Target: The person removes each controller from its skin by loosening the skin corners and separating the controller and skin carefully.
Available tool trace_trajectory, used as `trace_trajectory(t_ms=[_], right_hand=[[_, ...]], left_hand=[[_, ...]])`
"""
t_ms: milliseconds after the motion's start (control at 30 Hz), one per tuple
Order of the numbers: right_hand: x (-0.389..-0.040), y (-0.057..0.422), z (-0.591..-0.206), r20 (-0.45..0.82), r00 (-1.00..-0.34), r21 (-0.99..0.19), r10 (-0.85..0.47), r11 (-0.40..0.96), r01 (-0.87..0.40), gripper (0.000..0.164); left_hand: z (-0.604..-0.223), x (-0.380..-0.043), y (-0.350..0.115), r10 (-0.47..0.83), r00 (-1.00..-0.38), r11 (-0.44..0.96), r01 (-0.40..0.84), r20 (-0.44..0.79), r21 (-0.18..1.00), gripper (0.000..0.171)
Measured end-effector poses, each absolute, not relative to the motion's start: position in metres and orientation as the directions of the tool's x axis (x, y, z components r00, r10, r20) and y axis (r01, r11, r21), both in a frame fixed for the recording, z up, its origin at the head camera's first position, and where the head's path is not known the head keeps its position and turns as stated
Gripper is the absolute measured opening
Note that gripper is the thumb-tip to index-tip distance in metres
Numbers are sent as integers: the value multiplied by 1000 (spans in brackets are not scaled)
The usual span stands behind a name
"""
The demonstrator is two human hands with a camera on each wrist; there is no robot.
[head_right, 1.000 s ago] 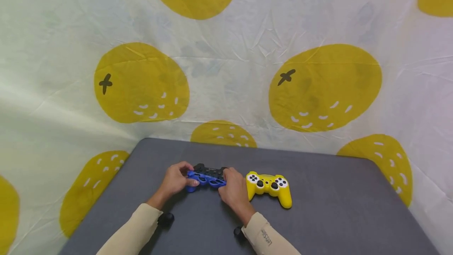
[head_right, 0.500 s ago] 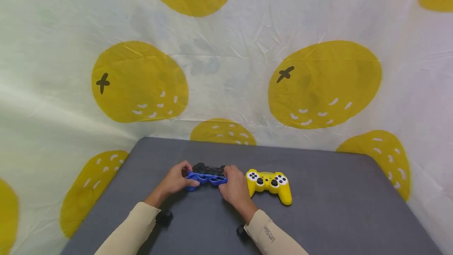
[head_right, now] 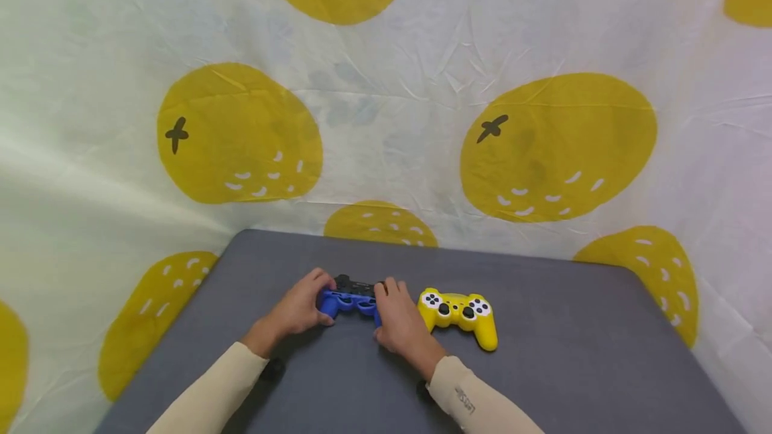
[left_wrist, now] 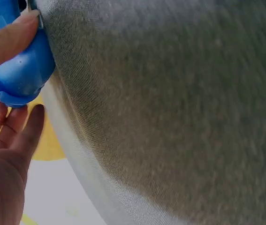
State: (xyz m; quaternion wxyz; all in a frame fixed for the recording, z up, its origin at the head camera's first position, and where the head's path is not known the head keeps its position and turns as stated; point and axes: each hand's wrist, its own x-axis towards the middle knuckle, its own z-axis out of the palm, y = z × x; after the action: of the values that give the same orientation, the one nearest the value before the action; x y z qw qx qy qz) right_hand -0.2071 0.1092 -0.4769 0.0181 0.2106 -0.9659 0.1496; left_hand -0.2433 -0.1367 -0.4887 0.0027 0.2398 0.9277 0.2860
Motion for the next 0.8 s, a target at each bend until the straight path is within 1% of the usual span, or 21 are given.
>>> trace_trajectory(t_ms=[100, 167, 300, 433, 533, 633, 733, 800], right_hand=[[-207, 111, -475, 91, -886, -215, -454, 860, -462, 72], [-207, 113, -474, 103, -868, -191, -486, 847, -496, 66], [-209, 117, -473, 143, -828, -151, -542, 815, -559, 52], [-212, 121, -473, 171, -801, -136, -573, 792, -596, 48], [-215, 123, -471, 172, -808, -189, -563, 786, -589, 43], [-218, 127, -468, 148, -836, -302, -529, 781, -547, 40], [-220, 130, -466, 126, -858, -389, -498, 771, -504, 41], [-221, 132, -466, 124, -861, -407, -494, 766, -498, 41]], left_hand=[[-487, -244, -136, 495, -864, 742, 474, 88, 474, 65], [-486, -246, -135, 507, -858, 753, 489, 86, 441, 66], [-485, -249, -136, 504, -852, 767, 517, 140, 380, 60], [-484, -251, -138, 515, -835, 755, 548, 193, 360, 55], [-482, -252, -139, 525, -821, 727, 570, 225, 382, 52], [-480, -253, -141, 530, -815, 690, 574, 232, 440, 50], [-481, -254, -142, 517, -830, 663, 542, 208, 516, 48], [-481, -255, -143, 509, -838, 648, 525, 199, 552, 48]])
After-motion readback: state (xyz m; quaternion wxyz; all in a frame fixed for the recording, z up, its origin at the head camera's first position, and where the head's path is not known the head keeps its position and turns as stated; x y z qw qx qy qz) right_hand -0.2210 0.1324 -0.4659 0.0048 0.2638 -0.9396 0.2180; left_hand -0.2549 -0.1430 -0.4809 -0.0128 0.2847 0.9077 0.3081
